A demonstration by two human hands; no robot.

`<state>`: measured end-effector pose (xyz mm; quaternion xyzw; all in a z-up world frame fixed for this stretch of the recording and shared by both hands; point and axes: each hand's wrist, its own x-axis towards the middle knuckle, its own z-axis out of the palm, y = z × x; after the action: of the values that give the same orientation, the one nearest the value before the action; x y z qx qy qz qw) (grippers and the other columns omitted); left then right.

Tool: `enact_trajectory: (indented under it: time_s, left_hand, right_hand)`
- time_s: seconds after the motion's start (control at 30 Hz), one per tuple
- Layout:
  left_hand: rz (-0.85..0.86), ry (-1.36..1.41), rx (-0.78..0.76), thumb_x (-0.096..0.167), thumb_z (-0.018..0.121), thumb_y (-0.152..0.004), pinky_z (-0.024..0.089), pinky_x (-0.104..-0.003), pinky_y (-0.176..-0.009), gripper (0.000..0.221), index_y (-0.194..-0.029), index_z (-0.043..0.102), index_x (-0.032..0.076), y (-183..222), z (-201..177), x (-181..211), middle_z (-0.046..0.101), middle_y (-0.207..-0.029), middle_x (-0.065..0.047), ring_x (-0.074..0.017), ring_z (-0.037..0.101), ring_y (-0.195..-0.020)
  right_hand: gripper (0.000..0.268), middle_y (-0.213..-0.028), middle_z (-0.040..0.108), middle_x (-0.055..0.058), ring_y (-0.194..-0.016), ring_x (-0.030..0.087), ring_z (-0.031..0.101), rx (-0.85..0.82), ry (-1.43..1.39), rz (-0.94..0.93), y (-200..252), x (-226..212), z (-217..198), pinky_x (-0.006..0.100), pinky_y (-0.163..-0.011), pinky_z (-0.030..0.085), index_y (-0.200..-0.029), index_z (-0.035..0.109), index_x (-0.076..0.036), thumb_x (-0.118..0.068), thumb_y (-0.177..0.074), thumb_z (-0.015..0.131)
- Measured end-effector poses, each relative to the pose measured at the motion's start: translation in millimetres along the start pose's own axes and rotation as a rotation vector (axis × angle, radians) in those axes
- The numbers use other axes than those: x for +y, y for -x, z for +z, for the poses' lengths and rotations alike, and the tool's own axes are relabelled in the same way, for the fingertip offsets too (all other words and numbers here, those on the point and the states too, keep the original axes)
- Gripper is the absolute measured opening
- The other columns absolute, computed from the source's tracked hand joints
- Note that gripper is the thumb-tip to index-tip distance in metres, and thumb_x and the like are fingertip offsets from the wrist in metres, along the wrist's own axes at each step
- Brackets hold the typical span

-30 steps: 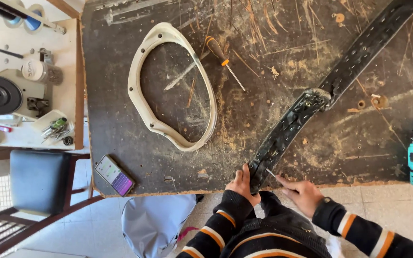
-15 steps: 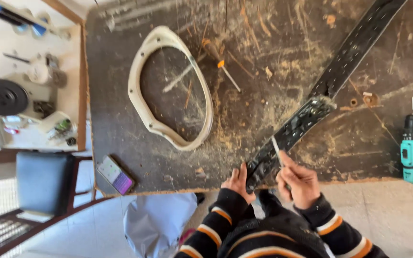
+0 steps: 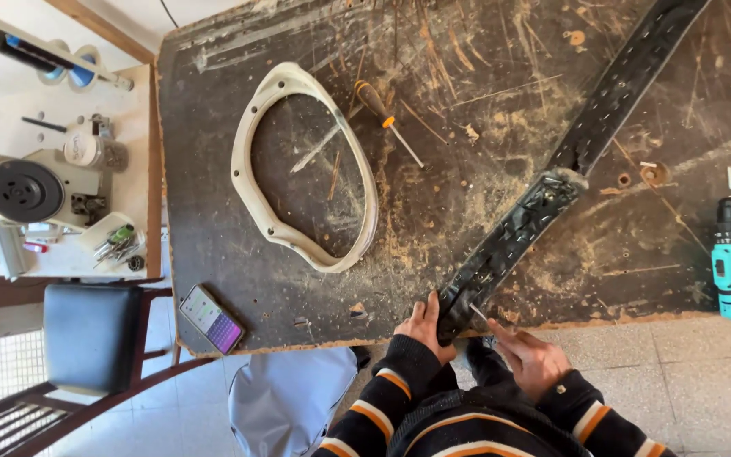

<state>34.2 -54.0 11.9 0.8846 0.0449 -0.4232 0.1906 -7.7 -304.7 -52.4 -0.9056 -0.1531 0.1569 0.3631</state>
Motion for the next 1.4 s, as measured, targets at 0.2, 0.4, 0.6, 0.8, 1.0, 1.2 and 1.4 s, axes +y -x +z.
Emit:
enact_trajectory:
  time_s: [0.2, 0.4, 0.6, 0.8, 1.0, 1.2, 1.4]
  left_hand:
    - [0.124, 0.437, 0.096, 0.049, 0.071, -0.060, 0.047, -0.035, -0.094, 0.093, -0.143, 0.044, 0.017, 13, 3, -8, 0.053, -0.127, -0.010, -0.0222, 0.050, -0.115]
    - [0.207, 0.895, -0.027, 0.050, 0.082, -0.062, 0.052, -0.026, -0.087, 0.084, -0.133, 0.065, 0.010, 23, 21, -7, 0.072, -0.111, 0.000, -0.0105, 0.065, -0.102]
    - [0.019, 0.071, 0.125, 0.049, 0.073, -0.070, 0.055, -0.054, -0.088, 0.111, -0.162, 0.018, 0.019, 12, -18, -47, 0.051, -0.138, -0.015, -0.0414, 0.063, -0.109]
    - [-0.041, -0.236, 0.113, 0.046, 0.082, -0.078, 0.032, -0.060, -0.113, 0.113, -0.162, 0.015, 0.012, 16, -47, -13, 0.030, -0.156, -0.021, -0.0417, 0.035, -0.139]
    - [0.058, -0.167, 0.367, 0.059, 0.078, -0.073, 0.039, -0.058, -0.100, 0.107, -0.156, 0.030, 0.009, -34, -6, -24, 0.048, -0.140, -0.023, -0.0436, 0.046, -0.123]
    - [0.088, -0.133, 0.300, 0.060, 0.070, -0.077, 0.041, -0.058, -0.099, 0.093, -0.150, 0.037, 0.012, -40, -14, -27, 0.047, -0.139, -0.021, -0.0441, 0.047, -0.123]
    - [0.080, -0.110, 0.237, 0.058, 0.067, -0.079, 0.043, -0.057, -0.098, 0.088, -0.147, 0.037, 0.010, -34, -12, -20, 0.049, -0.138, -0.019, -0.0429, 0.050, -0.121]
  right_hand:
    - [0.057, -0.064, 0.048, 0.015, -0.032, 0.017, 0.038, -0.209, -1.632, 0.530, 0, -19, 8, 0.030, -0.021, 0.030, -0.155, 0.044, -0.012, -0.018, -0.098, 0.053]
    - [0.055, -0.066, 0.052, 0.012, -0.035, 0.018, 0.045, -0.251, -1.692, 0.379, -8, -24, -16, 0.030, -0.023, 0.035, -0.152, 0.049, -0.017, -0.020, -0.098, 0.058]
    - [0.048, -0.093, 0.059, 0.004, -0.079, 0.013, 0.057, -0.038, -0.483, 0.106, -9, -31, -50, 0.027, -0.068, 0.051, -0.141, 0.061, -0.011, -0.014, -0.093, 0.063]
    - [0.048, -0.119, 0.078, -0.002, -0.092, 0.014, 0.080, -0.017, -0.059, 0.036, -15, -38, -16, 0.032, -0.074, 0.062, -0.139, 0.063, -0.033, -0.033, -0.091, 0.066]
    - [0.050, -0.133, 0.071, -0.001, -0.104, 0.020, 0.078, -0.080, -0.037, 0.023, -28, -31, -3, 0.035, -0.082, 0.062, -0.145, 0.058, -0.025, -0.027, -0.095, 0.060]
    - [0.052, -0.116, 0.079, 0.002, -0.085, 0.021, 0.079, -0.093, 0.025, 0.091, -29, -39, -6, 0.039, -0.070, 0.061, -0.145, 0.057, -0.031, -0.029, -0.094, 0.062]
    - [0.050, -0.093, 0.061, -0.005, -0.067, 0.015, 0.061, -0.179, 0.112, 0.086, -30, -42, -17, 0.035, -0.054, 0.055, -0.147, 0.052, -0.029, -0.032, -0.097, 0.054]
